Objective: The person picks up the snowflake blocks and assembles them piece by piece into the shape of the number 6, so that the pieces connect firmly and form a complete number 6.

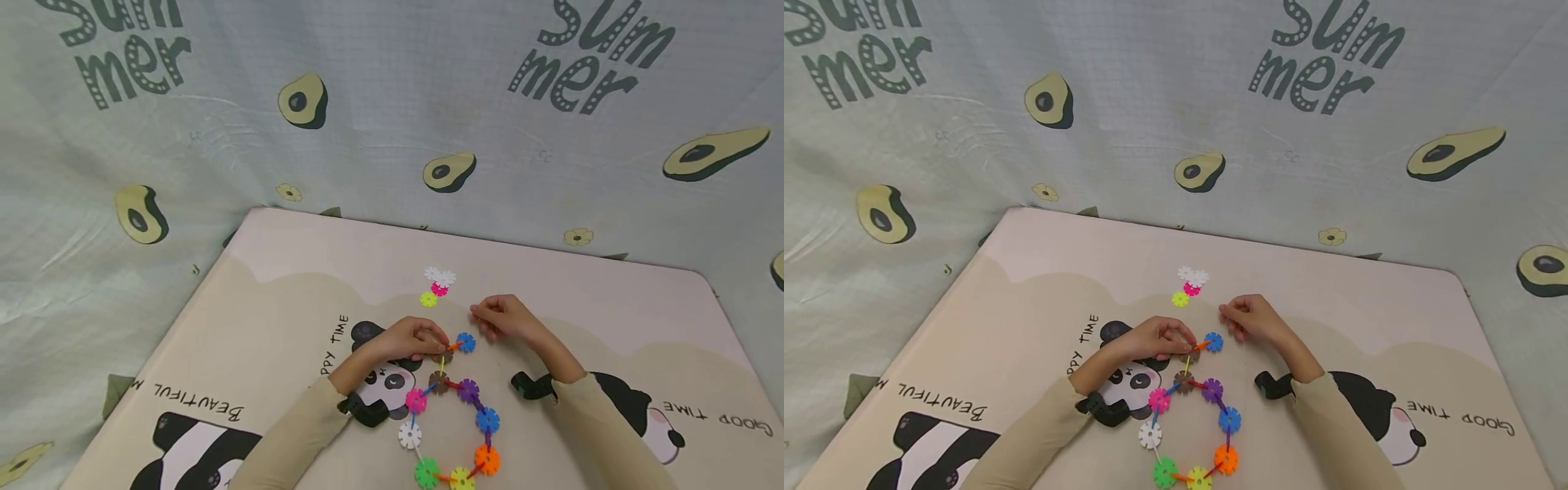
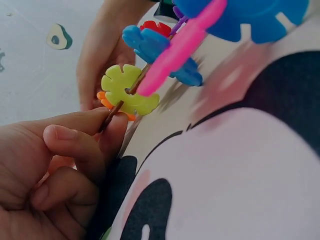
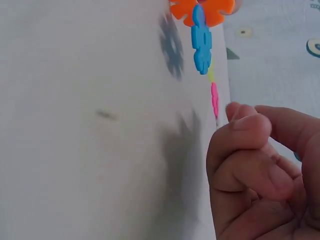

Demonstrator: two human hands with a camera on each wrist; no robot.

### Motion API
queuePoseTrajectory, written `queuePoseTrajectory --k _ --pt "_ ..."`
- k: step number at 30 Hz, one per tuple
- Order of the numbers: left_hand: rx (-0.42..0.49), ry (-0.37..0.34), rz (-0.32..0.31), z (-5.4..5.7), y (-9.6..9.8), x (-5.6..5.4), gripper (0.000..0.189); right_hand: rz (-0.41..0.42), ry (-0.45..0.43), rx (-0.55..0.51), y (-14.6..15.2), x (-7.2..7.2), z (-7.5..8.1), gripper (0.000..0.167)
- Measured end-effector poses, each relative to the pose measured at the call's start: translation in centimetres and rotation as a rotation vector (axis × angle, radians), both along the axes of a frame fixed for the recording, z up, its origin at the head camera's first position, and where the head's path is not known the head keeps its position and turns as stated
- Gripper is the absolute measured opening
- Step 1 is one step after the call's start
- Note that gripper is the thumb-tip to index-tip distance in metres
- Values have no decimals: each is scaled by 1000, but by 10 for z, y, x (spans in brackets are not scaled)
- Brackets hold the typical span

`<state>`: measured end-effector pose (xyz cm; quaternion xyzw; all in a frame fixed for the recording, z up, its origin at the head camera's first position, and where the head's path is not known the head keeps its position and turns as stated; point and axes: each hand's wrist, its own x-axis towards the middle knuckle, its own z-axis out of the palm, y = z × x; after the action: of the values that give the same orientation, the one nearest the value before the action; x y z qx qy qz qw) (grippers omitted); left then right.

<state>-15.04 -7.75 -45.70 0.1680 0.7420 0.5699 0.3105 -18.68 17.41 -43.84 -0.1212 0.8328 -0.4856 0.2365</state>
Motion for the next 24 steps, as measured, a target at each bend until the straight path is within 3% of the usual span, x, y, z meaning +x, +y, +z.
queuePoseTrajectory --k 10,17,24 --pt "25 -22 -16 -1 -7 -2 19 -94 126 14 -31 -26 -6 25" --pt "36 -29 -55 -1 -7 -3 19 -102 242 -5 -42 -44 -13 26" --pt "42 -29 -64 -4 -11 -5 18 -60 272 63 -51 -54 -14 34"
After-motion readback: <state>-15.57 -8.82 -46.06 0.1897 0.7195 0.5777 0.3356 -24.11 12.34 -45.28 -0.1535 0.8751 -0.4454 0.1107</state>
